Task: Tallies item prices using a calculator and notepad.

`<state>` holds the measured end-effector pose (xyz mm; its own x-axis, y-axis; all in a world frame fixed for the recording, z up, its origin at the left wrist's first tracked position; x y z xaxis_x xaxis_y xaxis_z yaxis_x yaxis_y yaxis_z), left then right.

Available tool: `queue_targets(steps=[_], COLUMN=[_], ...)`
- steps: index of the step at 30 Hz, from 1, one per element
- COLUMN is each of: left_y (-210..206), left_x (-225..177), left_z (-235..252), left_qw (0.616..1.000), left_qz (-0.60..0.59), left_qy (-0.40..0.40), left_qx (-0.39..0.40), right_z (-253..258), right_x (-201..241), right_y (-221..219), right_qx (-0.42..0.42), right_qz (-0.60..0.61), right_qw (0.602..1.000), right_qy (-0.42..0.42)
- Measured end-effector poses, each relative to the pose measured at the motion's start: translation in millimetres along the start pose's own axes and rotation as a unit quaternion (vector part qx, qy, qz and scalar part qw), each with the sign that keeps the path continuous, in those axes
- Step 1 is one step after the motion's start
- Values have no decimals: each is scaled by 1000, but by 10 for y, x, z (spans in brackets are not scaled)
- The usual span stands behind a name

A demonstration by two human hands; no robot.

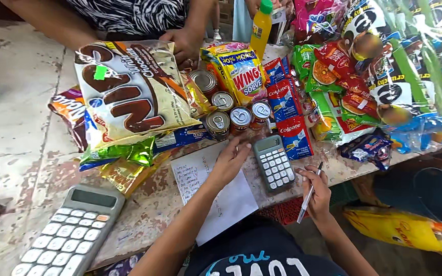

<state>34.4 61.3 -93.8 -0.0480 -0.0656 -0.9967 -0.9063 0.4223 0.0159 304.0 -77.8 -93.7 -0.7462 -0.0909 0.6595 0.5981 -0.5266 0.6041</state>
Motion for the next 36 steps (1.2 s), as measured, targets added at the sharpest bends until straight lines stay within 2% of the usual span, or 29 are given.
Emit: queue_targets(steps=[4, 10, 20, 31, 36], left_y=[115, 131, 164, 218, 245], left_x=[12, 39, 53, 67, 76], left_z=[63, 52, 22, 14, 23], left_qw=[1000, 990, 992, 996, 994], left_qz=[13, 118, 56, -5, -45], left_qy=[9, -75, -107, -93, -93], left_qx=[-8, -26, -22, -17, -22], right_z=[13, 121, 309, 93, 244], right_x=[29, 200, 529, 429, 458], right_y=[9, -3, 4, -151, -100], right_qx=[2, 6, 17, 47, 22], right_qz=[-5, 4, 36, 10, -13], right_qw=[1000, 1000, 998, 998, 998], right_qy=[-2, 11, 46, 41, 52])
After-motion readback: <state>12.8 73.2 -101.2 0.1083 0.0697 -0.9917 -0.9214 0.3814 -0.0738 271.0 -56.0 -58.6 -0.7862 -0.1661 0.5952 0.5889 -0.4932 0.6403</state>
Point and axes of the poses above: each hand's wrist, its own z-axis towards the middle knuckle, its own y-axis out of the back of the hand, x = y × z, the point moved 8 cm from there along z, towards the middle knuckle, and after that the axes turned 5 degrees about -y, right-handed, at the moved point
